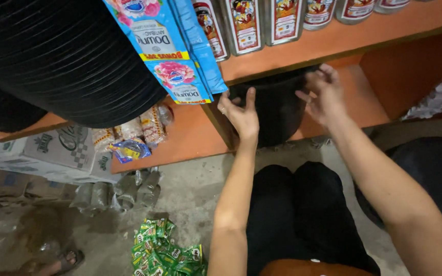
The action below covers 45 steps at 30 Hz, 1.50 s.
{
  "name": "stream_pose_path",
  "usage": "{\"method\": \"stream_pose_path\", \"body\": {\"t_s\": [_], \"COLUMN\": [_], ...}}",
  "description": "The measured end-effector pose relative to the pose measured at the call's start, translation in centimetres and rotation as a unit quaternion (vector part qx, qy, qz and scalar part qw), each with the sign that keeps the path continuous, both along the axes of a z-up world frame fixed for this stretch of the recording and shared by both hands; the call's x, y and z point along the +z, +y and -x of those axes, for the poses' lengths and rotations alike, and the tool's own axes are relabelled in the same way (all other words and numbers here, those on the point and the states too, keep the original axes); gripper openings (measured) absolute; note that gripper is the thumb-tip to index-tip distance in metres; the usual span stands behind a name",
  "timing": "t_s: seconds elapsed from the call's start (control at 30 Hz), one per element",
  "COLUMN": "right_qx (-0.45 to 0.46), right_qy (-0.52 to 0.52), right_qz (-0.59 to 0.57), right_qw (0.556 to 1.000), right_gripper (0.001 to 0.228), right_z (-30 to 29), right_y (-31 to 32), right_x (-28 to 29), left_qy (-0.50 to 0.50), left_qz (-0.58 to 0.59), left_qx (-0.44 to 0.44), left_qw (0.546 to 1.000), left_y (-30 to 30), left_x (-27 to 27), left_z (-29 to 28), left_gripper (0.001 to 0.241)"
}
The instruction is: The person organizes and stacks black circular serving trays on a low storage shelf.
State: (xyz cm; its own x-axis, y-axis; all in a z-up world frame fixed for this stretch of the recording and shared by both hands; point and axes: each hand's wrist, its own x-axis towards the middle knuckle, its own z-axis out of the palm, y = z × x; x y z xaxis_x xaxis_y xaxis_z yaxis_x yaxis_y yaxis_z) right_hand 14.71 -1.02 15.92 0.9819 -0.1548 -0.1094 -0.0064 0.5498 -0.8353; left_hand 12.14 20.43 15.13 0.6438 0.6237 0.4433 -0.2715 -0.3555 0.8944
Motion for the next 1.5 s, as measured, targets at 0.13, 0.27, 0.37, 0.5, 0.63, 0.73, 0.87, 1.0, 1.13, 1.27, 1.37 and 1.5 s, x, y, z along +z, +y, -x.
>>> {"method": "stream_pose_path", "body": {"t_s": [0.13, 0.27, 0.37, 0.5, 0.63, 0.73, 0.87, 1.0, 1.13, 1.27, 1.37, 1.5], "right_qx": [0.019, -0.005, -0.02, -0.017, -0.015, -0.03, -0.062, -0.074, -0.073, -0.066, -0.066, -0.014], "right_qy": [0.007, 0.028, 0.018, 0.025, 0.035, 0.031, -0.011, -0.014, 0.008, 0.023, 0.045, 0.003], "right_qz": [-0.038, -0.005, 0.038, 0.056, 0.033, 0.041, 0.038, 0.044, 0.059, 0.099, 0.128, 0.189], "right_qw": [0.999, 1.0, 0.999, 0.998, 0.999, 0.998, 0.997, 0.996, 0.996, 0.993, 0.989, 0.982], "right_gripper": [0.04, 0.032, 0.031, 0.035, 0.037, 0.039, 0.047, 0.05, 0.052, 0.051, 0.052, 0.06], "right_z": [0.3, 0.3, -0.2, -0.2, -0.6, -0.6, -0.4, -0.8, 0.1, 0.5, 0.4, 1.0], "right_y": [0.0, 1.8, 1.8, 1.2, 2.4, 3.6, 5.5, 6.1, 5.7, 5.6, 5.6, 3.0], "right_x": [1.4, 2.1, 1.8, 2.1, 1.6, 0.4, -0.4, -0.3, 1.1, 1.9, 2.3, 0.4], "left_qy": [-0.04, -0.02, -0.002, 0.009, 0.006, 0.088, 0.05, 0.076, 0.084, 0.093, 0.108, 0.08], "left_qz": [-0.026, 0.003, 0.033, 0.111, 0.024, 0.076, 0.032, 0.117, 0.112, 0.107, 0.082, 0.054], "left_qx": [-0.005, 0.012, 0.013, 0.0, 0.028, 0.002, 0.025, 0.008, 0.008, 0.018, 0.028, 0.018], "left_qw": [0.999, 1.0, 0.999, 0.994, 0.999, 0.993, 0.998, 0.99, 0.99, 0.99, 0.99, 0.995], "left_y": [0.0, 0.3, 0.6, -0.1, 0.0, 0.6, 2.1, 2.2, 1.9, 1.9, 2.4, 2.7], "left_x": [0.6, -0.3, -1.4, -1.0, -1.8, -2.0, -4.3, -1.9, -2.3, -1.6, -2.3, -3.6], "left_z": [0.0, -1.4, -2.3, -2.2, -2.2, -2.5, -4.8, -3.8, -4.0, -4.0, -4.4, -5.3], "left_gripper": [0.082, 0.079, 0.077, 0.082, 0.088, 0.094, 0.081, 0.076, 0.076, 0.079, 0.08, 0.079]}}
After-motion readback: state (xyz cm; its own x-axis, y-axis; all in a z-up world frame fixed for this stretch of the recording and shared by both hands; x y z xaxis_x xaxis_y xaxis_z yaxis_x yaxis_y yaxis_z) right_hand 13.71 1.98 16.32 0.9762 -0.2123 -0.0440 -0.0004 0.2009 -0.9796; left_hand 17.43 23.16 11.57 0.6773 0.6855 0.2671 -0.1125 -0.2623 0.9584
